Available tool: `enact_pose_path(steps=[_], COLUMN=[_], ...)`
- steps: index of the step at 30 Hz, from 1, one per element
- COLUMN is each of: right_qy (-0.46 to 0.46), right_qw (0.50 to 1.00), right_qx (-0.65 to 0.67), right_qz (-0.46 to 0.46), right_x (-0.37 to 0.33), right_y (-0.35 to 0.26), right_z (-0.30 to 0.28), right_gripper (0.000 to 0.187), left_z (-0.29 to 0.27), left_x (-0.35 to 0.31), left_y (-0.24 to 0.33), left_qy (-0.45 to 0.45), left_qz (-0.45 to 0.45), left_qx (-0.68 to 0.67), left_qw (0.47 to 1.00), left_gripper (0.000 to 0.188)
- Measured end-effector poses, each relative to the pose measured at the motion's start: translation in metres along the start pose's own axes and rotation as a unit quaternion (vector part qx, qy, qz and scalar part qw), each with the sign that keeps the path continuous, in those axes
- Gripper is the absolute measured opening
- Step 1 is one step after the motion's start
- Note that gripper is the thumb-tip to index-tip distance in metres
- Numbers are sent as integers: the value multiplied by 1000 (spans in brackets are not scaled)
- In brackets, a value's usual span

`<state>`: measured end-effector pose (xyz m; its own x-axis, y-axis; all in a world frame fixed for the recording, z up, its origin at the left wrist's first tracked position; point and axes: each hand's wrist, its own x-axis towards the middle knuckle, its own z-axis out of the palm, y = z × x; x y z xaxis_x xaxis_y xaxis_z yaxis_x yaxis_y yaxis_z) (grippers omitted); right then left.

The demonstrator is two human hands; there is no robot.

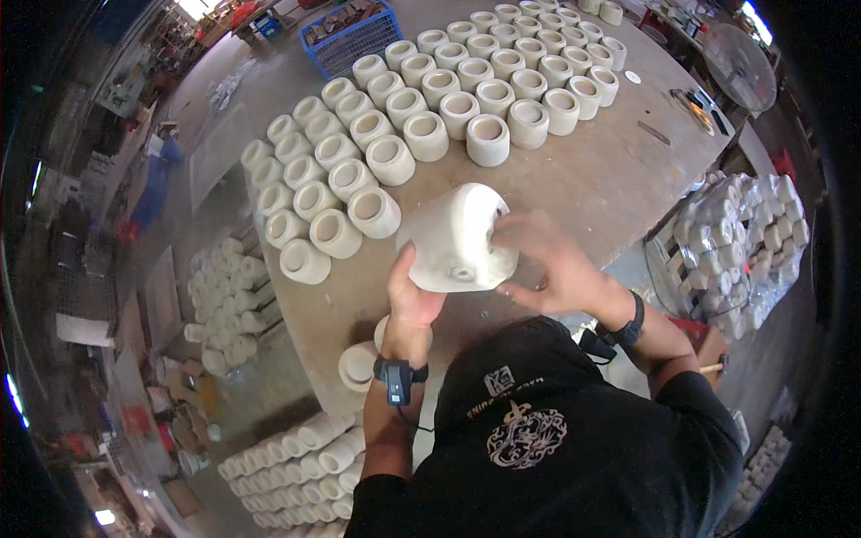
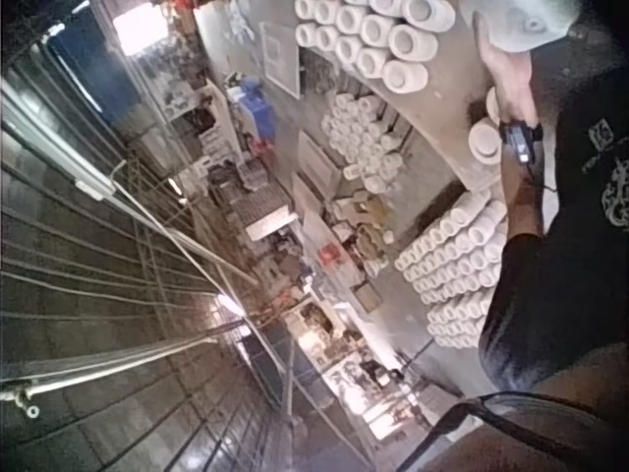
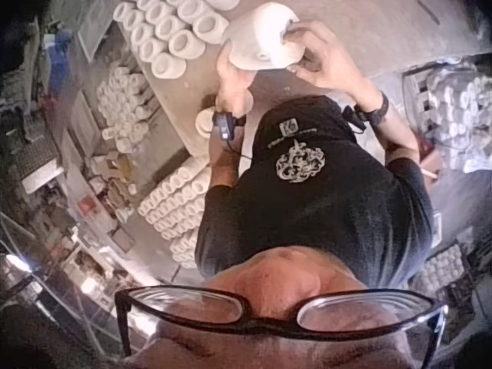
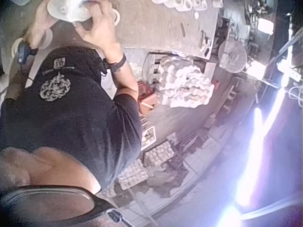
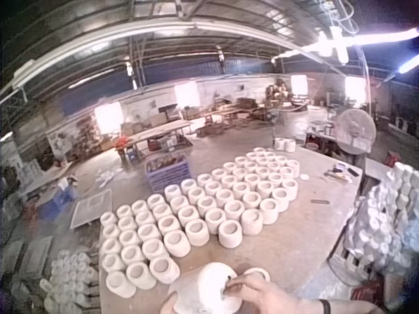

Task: The person is manufacturing pottery, cleaning and inspecting ceramic pieces before stacking them on a pallet.

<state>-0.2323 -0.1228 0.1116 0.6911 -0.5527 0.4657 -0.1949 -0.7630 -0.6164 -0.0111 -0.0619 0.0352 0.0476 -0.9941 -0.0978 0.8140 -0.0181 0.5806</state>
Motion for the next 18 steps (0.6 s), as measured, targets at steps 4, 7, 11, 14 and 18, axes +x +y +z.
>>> enact_pose_path(steps=[4,7,11,14,18], right_qy=[0,-14,-22,11,91], right_qw=[997,996,994,990,948], right_qx=[72,85,84,116,221], right_qz=[23,36,62,84,208], right_x=[-1,-4,-9,-13,-14], right_y=[18,27,30,26,23], right_z=[2,3,5,11,22], right_gripper=[54,56,61,59,50], left_z=[8,10,11,13,17], left_x=[0,1,2,5,11], left_y=[4,5,3,-1,-9], left_qy=[51,79,92,106,113], left_qz=[-3,-18,-18,-1,36], left_qx=[42,53,61,69,150], left_qw=[998,995,994,992,982], left_gripper=[65,63,60,60,63])
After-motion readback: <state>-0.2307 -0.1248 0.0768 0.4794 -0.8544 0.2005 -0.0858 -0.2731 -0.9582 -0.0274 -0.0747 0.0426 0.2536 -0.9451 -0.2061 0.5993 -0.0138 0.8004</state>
